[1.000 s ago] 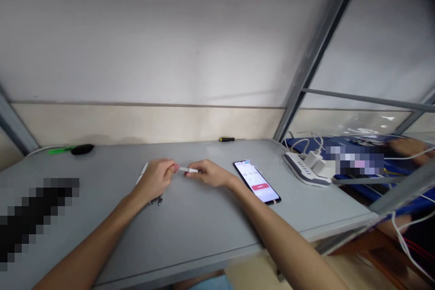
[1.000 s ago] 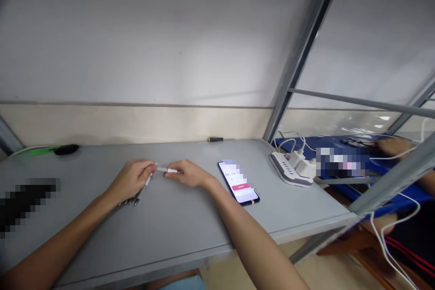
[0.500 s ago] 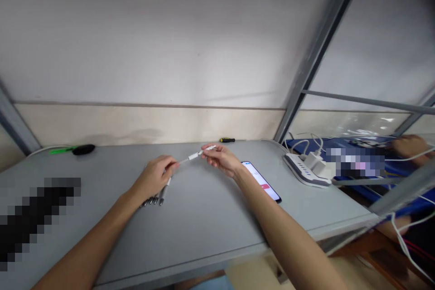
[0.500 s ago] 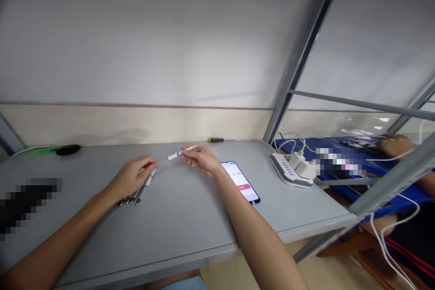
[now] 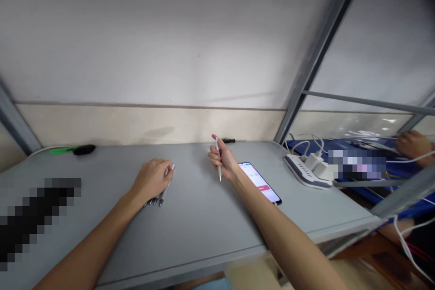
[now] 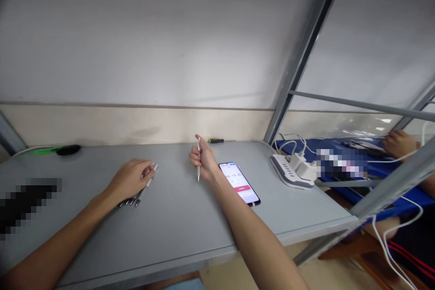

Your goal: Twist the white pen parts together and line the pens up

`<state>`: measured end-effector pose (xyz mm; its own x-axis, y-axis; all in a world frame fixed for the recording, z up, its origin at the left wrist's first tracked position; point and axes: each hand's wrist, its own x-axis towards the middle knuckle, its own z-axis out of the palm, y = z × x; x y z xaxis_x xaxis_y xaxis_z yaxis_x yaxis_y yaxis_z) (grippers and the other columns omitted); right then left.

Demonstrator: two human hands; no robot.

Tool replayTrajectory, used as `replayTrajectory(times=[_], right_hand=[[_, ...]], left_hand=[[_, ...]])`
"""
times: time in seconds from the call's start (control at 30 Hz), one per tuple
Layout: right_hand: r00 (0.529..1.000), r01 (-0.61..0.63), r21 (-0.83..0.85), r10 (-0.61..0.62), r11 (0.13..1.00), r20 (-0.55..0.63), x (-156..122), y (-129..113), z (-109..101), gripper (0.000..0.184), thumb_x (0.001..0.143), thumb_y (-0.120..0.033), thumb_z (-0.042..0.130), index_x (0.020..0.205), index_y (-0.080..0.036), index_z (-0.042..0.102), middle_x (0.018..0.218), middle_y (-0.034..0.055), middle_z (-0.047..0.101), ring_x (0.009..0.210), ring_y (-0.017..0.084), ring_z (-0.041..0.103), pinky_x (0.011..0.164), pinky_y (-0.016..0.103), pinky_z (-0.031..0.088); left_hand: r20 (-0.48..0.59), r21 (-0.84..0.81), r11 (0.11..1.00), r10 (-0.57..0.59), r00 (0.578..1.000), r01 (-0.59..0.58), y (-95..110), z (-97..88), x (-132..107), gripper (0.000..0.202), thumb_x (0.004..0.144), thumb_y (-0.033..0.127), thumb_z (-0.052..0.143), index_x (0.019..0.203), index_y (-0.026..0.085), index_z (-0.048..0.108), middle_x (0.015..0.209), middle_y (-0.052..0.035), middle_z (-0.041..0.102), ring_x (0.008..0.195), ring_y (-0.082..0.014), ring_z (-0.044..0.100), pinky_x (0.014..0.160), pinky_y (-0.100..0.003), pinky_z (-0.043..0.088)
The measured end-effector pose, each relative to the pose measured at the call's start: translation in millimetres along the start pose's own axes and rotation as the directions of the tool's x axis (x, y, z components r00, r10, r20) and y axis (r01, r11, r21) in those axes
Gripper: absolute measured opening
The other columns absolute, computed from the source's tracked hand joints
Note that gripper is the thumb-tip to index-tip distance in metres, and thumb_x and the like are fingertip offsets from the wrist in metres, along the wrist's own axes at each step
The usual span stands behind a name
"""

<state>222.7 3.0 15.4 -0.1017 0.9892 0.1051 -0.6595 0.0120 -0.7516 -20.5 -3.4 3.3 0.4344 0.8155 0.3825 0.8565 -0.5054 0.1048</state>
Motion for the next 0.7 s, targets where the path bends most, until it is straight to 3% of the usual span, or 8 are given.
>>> replayTrajectory(times=[0.2,0.33,0.7], right_hand=[[0.999,0.029,-0.035,-0.029,0.999,0.017,-3.4,-3.6,3.4,0.024,0.086,-0.042,0.058,0.094,-0.028,0.040,0.056,-0.0096,0.022,0.042,0.006,0.010,0.036,0.016,0.004],[0.998,0.046,-0.046,-0.044,0.998,0.041,-4.7,-3.1,5.2,0.026,0.085,-0.039,0.059,0.103,-0.030,0.042,0.057,-0.0093,0.025,0.042,0.006,0.012,0.037,0.016,0.004],[0.998,0.022,-0.095,-0.016,0.995,0.067,-4.1,2.5,4.5,0.022,0.086,-0.037,0.057,0.100,-0.030,0.042,0.056,-0.0094,0.024,0.041,0.006,0.012,0.037,0.017,0.004]], left_hand=[[0.024,0.003,1.000,0.004,1.000,-0.004,0.9,0.6,-0.9,0.013,0.083,0.026,0.047,0.077,0.023,0.058,0.069,-0.0006,0.063,0.074,-0.0196,0.057,0.063,-0.028,0.035],[0.031,-0.013,1.000,0.021,0.999,-0.021,0.8,1.7,-1.1,0.012,0.082,0.025,0.047,0.077,0.023,0.058,0.067,-0.0006,0.062,0.073,-0.0196,0.055,0.064,-0.029,0.035],[0.046,-0.093,0.996,0.015,0.999,-0.011,3.8,1.0,-2.2,0.013,0.082,0.022,0.046,0.084,0.022,0.058,0.070,-0.0018,0.062,0.076,-0.0206,0.054,0.067,-0.030,0.037]])
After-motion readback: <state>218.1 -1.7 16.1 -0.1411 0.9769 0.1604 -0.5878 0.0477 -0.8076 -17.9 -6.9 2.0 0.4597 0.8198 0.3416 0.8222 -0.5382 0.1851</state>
